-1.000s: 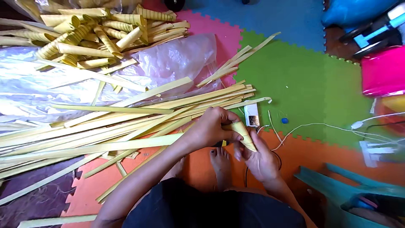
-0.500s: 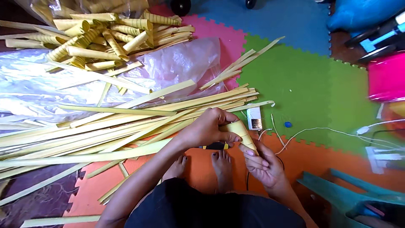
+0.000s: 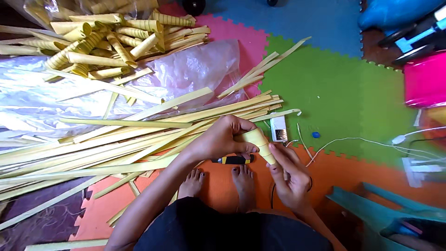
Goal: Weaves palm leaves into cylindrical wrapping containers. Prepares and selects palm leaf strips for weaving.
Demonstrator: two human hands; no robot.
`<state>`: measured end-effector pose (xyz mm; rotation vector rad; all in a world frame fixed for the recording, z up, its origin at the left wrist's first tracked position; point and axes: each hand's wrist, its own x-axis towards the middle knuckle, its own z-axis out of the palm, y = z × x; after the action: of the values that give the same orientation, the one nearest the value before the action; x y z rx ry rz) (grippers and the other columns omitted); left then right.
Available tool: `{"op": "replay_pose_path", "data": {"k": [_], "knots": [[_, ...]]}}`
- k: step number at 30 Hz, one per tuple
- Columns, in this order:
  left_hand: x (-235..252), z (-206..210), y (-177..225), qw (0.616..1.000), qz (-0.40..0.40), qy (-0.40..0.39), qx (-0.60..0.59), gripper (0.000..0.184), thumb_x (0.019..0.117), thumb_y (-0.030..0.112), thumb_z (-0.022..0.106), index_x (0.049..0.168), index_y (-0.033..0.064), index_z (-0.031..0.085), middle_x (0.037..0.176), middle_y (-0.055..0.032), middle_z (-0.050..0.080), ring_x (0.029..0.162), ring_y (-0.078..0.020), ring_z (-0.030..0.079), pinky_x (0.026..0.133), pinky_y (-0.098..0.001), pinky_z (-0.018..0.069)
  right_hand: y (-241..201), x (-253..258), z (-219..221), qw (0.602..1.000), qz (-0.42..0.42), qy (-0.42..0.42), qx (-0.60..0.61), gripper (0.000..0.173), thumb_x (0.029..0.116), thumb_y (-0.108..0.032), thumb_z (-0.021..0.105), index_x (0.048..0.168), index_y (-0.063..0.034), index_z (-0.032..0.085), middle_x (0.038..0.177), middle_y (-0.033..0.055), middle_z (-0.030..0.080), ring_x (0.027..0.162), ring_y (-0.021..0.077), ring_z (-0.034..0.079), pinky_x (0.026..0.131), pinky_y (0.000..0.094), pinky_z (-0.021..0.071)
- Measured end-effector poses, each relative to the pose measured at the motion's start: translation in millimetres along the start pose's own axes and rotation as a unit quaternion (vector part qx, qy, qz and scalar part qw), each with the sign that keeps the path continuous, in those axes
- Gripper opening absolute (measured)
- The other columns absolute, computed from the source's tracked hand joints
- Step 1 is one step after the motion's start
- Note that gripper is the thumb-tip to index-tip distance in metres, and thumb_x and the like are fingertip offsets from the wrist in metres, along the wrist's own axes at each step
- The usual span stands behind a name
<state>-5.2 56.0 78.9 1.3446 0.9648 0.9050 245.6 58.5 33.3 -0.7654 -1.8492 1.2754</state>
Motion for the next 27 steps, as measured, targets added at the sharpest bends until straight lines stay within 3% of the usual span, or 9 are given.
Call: {"op": "replay_pose_path", "data": {"k": [4,8,10,12,16,18,20,25,27], "knots": [[0,0,-1,1.000,-0.016,-0.012,-0.009,0.011,0.0871,0.000,0.077,0.097,-0.0016,0.071,0.073,-0.0074,0.073,0.060,-0.0082,0.069,0.057,-0.0200,0.0585,-17,3,-4,0.894,0.283,-0.015,0.347,0.034,0.1108,-0.032,0.039,0.115,-0.0151,0.067,0.083,-0.0062,0.071,0.048,-0.0087,0.051,0.043,0.0068,0.0414],[1,-1,-2,1.000,-0.015,0.002,-0.016,0.011,0.0867,-0.002,0.077,0.096,-0.0027,0.070,0.071,-0.0093,0.072,0.058,-0.0110,0.069,0.055,-0.0217,0.0592,4,-5,-3,1.000,0.000,-0.006,-0.031,0.038,0.1072,-0.025,0.051,0.141,-0.0098,0.060,0.127,0.0021,0.064,0.095,-0.0007,0.064,0.081,0.0163,0.0557],[3,-1,-4,1.000,-0.011,0.005,-0.017,0.011,0.0871,-0.001,0.077,0.096,-0.0025,0.070,0.071,-0.0089,0.072,0.058,-0.0110,0.069,0.056,-0.0222,0.0596,-1,-8,-5,0.984,0.117,-0.021,0.132,0.035,0.1093,-0.022,0.046,0.137,-0.0092,0.063,0.113,-0.0043,0.072,0.076,-0.0072,0.060,0.066,0.0103,0.0505],[5,-2,-5,1.000,-0.016,0.008,-0.015,0.013,0.0862,-0.001,0.078,0.097,-0.0014,0.071,0.073,-0.0075,0.072,0.062,-0.0099,0.070,0.058,-0.0213,0.0589,-8,-6,-10,0.869,0.287,-0.053,0.399,0.030,0.1094,-0.031,0.043,0.119,-0.0139,0.066,0.089,-0.0070,0.070,0.052,-0.0109,0.051,0.047,0.0046,0.0422],[6,-8,-7,1.000,-0.029,0.010,0.000,0.012,0.0871,0.000,0.078,0.098,-0.0004,0.072,0.077,-0.0055,0.074,0.067,-0.0081,0.071,0.064,-0.0207,0.0597,9,-14,-4,0.998,0.052,-0.024,0.033,0.038,0.1083,-0.027,0.049,0.143,-0.0147,0.060,0.127,-0.0025,0.064,0.089,-0.0037,0.062,0.076,0.0138,0.0532],[5,-8,-8,1.000,-0.028,0.011,-0.004,0.011,0.0873,0.000,0.077,0.097,-0.0011,0.071,0.075,-0.0066,0.073,0.064,-0.0088,0.070,0.060,-0.0208,0.0586,9,-15,-6,0.989,0.103,-0.016,0.102,0.037,0.1086,-0.021,0.047,0.140,-0.0110,0.063,0.115,-0.0040,0.071,0.077,-0.0053,0.062,0.067,0.0123,0.0523],[3,-6,-5,0.999,-0.036,0.016,-0.019,0.013,0.0860,-0.002,0.077,0.097,-0.0023,0.070,0.074,-0.0088,0.072,0.062,-0.0105,0.070,0.056,-0.0209,0.0569,-1,-12,-9,0.902,0.267,-0.018,0.340,0.033,0.1104,-0.026,0.040,0.130,-0.0132,0.064,0.091,-0.0047,0.072,0.051,-0.0079,0.052,0.045,0.0074,0.0432],[0,0,-12,0.999,-0.034,0.038,-0.003,0.012,0.0887,-0.002,0.075,0.099,-0.0014,0.070,0.080,-0.0068,0.074,0.070,-0.0098,0.073,0.068,-0.0222,0.0612,13,-18,-7,1.000,0.019,-0.001,-0.020,0.038,0.1081,-0.026,0.050,0.141,-0.0115,0.061,0.125,-0.0002,0.065,0.094,-0.0009,0.064,0.080,0.0161,0.0557],[-5,11,-12,0.998,-0.039,0.052,0.015,0.013,0.0898,-0.001,0.074,0.102,-0.0016,0.068,0.081,-0.0073,0.073,0.071,-0.0101,0.071,0.068,-0.0222,0.0605,6,-20,-5,0.976,0.161,0.010,0.148,0.037,0.1106,-0.020,0.041,0.137,-0.0055,0.062,0.106,-0.0015,0.073,0.067,-0.0044,0.058,0.058,0.0123,0.0497]]}}
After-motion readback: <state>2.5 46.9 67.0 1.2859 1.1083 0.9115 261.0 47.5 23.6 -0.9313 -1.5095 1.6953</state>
